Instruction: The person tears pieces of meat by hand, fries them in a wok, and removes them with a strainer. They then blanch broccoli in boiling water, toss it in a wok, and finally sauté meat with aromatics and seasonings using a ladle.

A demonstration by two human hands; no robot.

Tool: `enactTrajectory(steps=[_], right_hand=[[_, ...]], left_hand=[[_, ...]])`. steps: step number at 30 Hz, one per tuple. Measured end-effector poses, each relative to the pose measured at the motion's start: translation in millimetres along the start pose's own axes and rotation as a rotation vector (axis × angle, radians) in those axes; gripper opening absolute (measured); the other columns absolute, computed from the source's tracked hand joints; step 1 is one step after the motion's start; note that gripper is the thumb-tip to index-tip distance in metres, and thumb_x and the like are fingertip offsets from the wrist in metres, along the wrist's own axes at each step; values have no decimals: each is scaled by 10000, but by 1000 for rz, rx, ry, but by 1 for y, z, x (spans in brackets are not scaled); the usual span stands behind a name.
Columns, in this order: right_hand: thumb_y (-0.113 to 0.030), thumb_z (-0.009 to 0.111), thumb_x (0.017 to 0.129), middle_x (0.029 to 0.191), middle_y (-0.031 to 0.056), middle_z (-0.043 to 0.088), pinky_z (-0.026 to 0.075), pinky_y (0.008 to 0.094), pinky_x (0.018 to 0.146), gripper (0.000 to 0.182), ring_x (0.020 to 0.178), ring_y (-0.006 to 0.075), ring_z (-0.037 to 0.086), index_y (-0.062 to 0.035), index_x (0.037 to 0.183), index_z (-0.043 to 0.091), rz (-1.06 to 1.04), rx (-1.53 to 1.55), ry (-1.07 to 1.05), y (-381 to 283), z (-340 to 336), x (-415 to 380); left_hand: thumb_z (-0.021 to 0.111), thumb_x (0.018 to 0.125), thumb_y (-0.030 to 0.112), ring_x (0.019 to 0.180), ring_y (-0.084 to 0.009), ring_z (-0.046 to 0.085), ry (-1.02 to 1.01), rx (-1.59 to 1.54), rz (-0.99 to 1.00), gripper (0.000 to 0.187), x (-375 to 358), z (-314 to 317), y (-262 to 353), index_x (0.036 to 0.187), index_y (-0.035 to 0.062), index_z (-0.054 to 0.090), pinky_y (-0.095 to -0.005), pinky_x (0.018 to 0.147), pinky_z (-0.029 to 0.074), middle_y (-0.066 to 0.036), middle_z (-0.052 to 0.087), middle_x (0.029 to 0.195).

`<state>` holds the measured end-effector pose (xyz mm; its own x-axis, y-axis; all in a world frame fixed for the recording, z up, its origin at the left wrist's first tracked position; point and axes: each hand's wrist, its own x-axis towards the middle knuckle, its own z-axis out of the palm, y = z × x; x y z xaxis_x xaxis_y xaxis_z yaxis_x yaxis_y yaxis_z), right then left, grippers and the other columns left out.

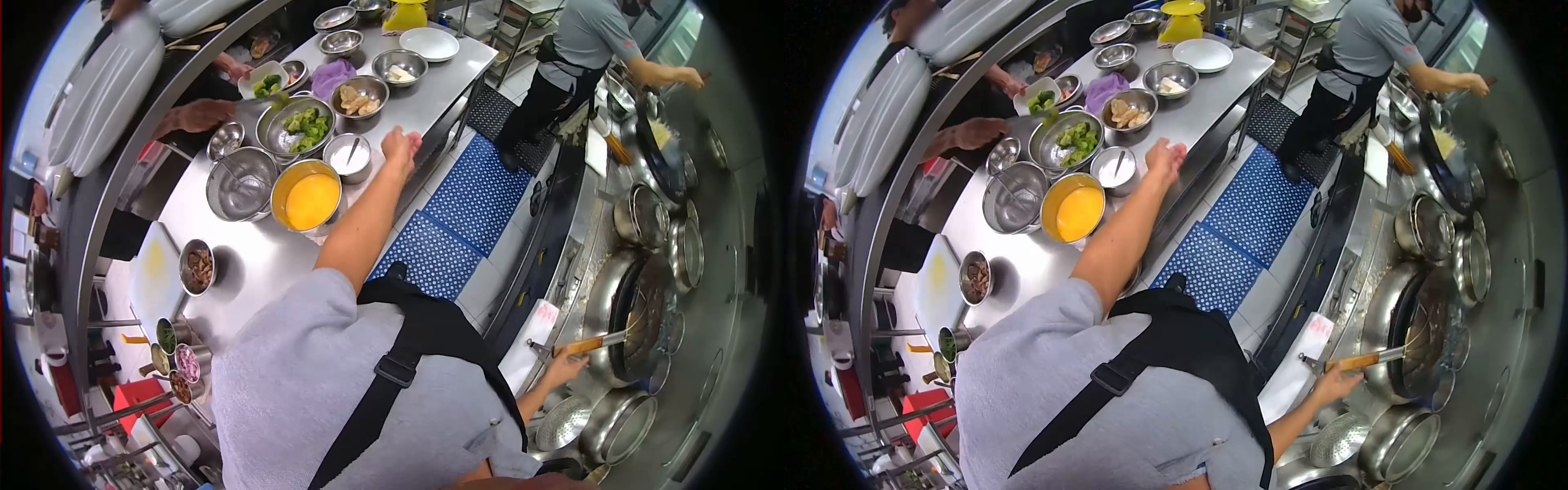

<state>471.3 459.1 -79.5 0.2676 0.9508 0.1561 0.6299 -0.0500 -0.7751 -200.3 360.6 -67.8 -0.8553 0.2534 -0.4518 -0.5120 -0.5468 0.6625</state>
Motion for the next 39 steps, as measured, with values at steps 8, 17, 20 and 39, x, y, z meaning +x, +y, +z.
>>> enactTrajectory(steps=[8,17,20,39], right_hand=[[-123,642,932,820,19,623,505,255,693,334,721,102,570,6,1238,616,-124,262,-646,-217,108,-23],[-334,541,1016,917,125,700,526,278,589,399,685,159,644,44,1106,628,-95,455,-1420,-453,492,-102],[-447,534,997,921,207,657,556,318,509,613,669,218,671,100,1269,476,81,513,-1362,-505,590,-124],[-104,535,888,659,145,657,530,337,484,204,509,202,650,80,930,613,-447,308,-1085,-508,551,-107]], left_hand=[[486,1006,150,656,-256,657,559,-170,175,332,102,20,49,1241,-84,473,-301,558,581,-251,617,1073],[549,954,79,669,-214,678,471,-122,251,210,63,16,3,1044,-92,468,-280,568,607,-172,589,948],[561,957,84,680,-246,679,382,-148,261,202,38,9,-8,910,-53,420,-309,616,632,-143,535,898],[514,956,-20,786,-282,689,315,-66,102,113,15,8,20,960,-78,418,-342,726,661,-212,548,988]])
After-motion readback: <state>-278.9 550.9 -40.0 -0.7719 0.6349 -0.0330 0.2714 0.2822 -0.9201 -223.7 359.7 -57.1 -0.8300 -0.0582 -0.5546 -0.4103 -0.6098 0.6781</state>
